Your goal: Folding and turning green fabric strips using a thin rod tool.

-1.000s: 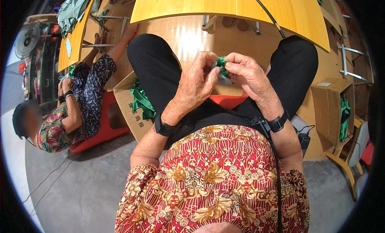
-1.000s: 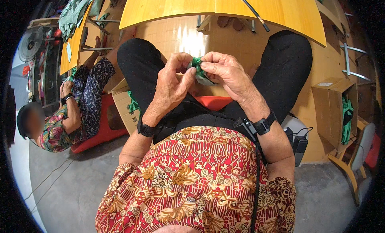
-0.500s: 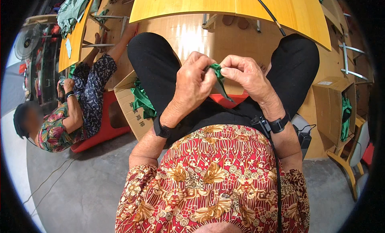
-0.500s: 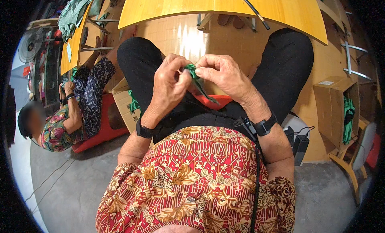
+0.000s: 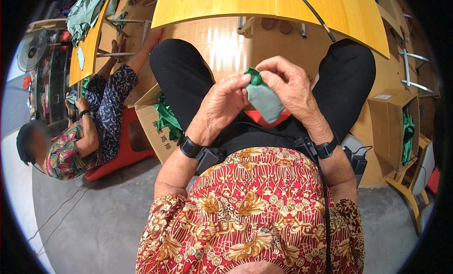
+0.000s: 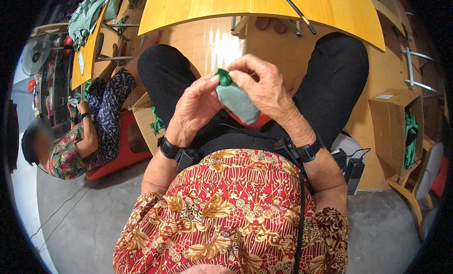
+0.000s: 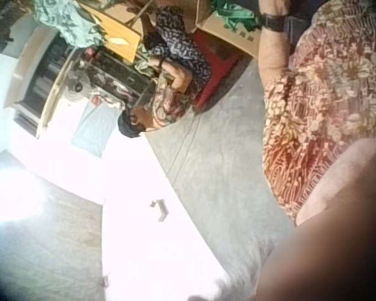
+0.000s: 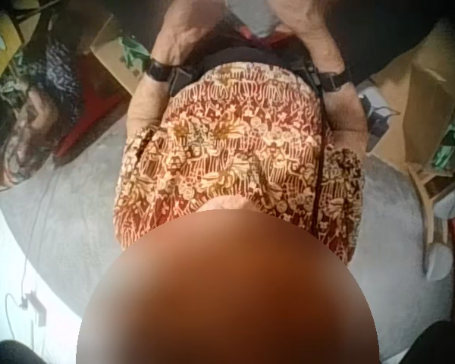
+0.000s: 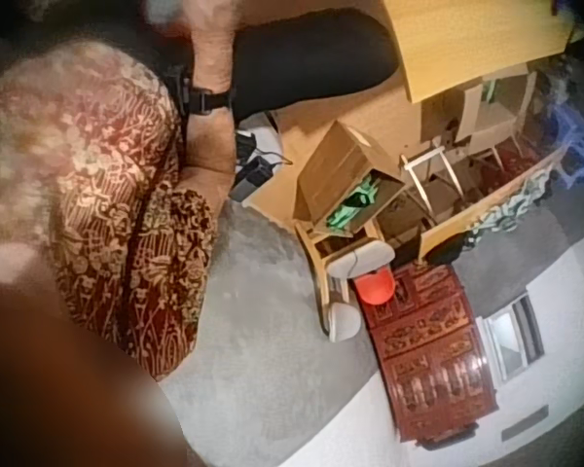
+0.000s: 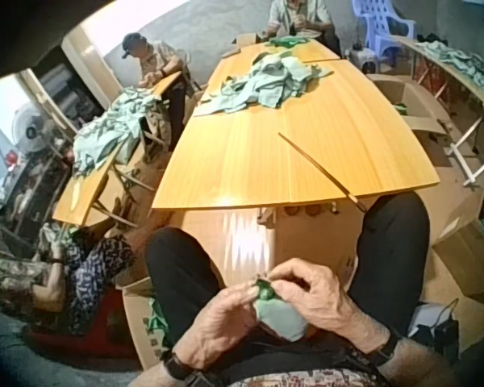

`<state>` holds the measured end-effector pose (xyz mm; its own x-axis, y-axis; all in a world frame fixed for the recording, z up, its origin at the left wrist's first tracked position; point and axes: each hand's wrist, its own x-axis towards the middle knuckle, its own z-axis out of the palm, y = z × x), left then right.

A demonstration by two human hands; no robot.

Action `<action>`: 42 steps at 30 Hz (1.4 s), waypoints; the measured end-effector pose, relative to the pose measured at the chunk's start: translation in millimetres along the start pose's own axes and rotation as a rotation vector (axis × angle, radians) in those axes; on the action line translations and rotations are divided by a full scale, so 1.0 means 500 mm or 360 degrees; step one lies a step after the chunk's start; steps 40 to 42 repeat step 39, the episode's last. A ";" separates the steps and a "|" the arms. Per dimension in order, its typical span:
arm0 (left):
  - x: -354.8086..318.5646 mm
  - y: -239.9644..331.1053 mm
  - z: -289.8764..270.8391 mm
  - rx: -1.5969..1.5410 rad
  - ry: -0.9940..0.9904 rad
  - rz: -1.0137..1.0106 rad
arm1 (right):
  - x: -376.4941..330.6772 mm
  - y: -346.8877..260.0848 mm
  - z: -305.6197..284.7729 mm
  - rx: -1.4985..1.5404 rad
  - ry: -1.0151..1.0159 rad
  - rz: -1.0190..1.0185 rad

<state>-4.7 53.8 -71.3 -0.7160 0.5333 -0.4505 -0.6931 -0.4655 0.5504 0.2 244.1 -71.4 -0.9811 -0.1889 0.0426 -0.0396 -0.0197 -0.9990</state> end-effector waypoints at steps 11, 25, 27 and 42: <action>0.007 0.002 -0.012 -0.0437 0.0185 0.0148 | -0.011 0.010 0.017 -0.1041 -0.0228 -0.0597; -0.006 0.028 -0.005 -0.0212 -0.0162 0.0190 | -0.020 0.036 0.029 -0.1329 -0.0323 -0.0731; -0.022 0.032 0.027 -0.0106 -0.0104 0.0207 | -0.018 0.039 0.036 -0.1336 -0.0347 -0.0783; -0.038 0.062 0.045 0.0111 0.0046 0.0359 | -0.007 0.018 -0.012 -0.0081 -0.0397 0.0049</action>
